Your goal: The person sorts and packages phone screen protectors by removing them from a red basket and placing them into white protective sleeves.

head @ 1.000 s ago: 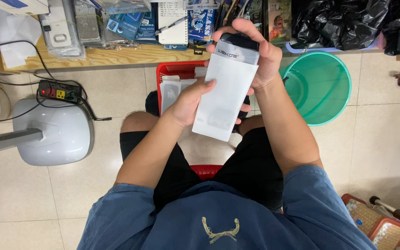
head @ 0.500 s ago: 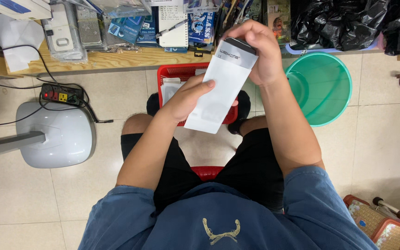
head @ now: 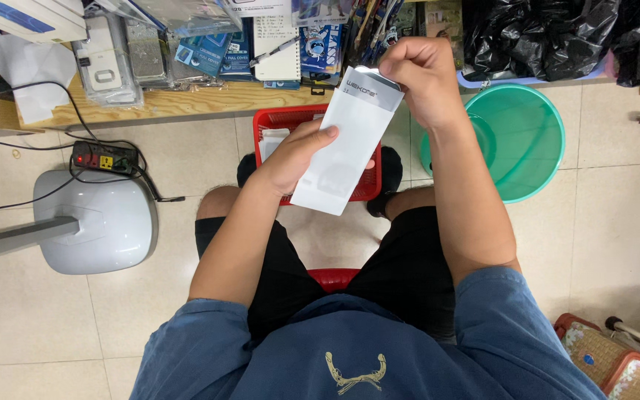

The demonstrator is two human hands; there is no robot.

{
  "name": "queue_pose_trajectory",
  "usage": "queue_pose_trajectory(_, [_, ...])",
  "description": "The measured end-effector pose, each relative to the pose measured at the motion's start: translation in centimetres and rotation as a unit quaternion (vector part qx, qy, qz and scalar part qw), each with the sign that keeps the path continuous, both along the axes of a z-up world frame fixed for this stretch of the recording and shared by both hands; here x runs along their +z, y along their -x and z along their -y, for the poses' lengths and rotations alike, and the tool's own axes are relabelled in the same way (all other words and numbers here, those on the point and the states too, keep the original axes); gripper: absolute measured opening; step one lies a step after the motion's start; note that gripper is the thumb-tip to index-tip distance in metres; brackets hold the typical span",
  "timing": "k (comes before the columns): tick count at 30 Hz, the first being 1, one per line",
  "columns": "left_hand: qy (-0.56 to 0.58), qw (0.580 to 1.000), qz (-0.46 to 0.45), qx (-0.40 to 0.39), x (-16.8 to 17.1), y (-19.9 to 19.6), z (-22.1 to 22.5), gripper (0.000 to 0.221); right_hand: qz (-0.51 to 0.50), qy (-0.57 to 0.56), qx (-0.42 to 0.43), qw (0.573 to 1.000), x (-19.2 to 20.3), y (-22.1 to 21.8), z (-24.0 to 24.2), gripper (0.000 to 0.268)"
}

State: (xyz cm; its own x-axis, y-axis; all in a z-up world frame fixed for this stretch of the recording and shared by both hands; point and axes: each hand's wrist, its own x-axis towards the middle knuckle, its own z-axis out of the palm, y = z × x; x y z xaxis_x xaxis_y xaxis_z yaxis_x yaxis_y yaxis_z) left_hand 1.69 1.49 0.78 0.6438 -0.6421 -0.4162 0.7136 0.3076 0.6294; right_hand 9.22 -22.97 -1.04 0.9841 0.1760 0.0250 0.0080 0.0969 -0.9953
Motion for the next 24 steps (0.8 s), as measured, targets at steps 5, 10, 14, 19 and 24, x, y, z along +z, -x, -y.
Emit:
queue_pose_trajectory(5, [-0.03, 0.999, -0.005, -0.041, -0.5, -0.1, 0.1, 0.053, -0.036, -0.11, -0.164, 0.98, 0.0, -1.2, -0.3, 0.01])
queue_pose_trajectory(10, [-0.025, 0.998, -0.02, -0.05, -0.7, -0.1, 0.4, 0.054, -0.126, -0.272, -0.235, 0.925, 1.1, -1.2, -0.7, 0.01])
queue_pose_trajectory(14, [-0.016, 0.999, -0.033, -0.025, -2.0, -0.1, 0.6, 0.059, -0.118, -0.339, -0.057, 0.932, 3.3, 0.1, -2.4, 0.046])
queue_pose_trajectory(19, [-0.001, 1.0, -0.025, -0.015, -4.3, 0.3, 0.8, 0.05, -0.095, -0.35, 0.019, 0.932, 3.6, 0.6, -2.8, 0.067])
queue_pose_trajectory(24, [-0.021, 0.998, -0.041, -0.035, -4.6, 0.5, 1.0, 0.05, -0.157, -0.354, 0.012, 0.922, 3.0, 0.3, -2.9, 0.073])
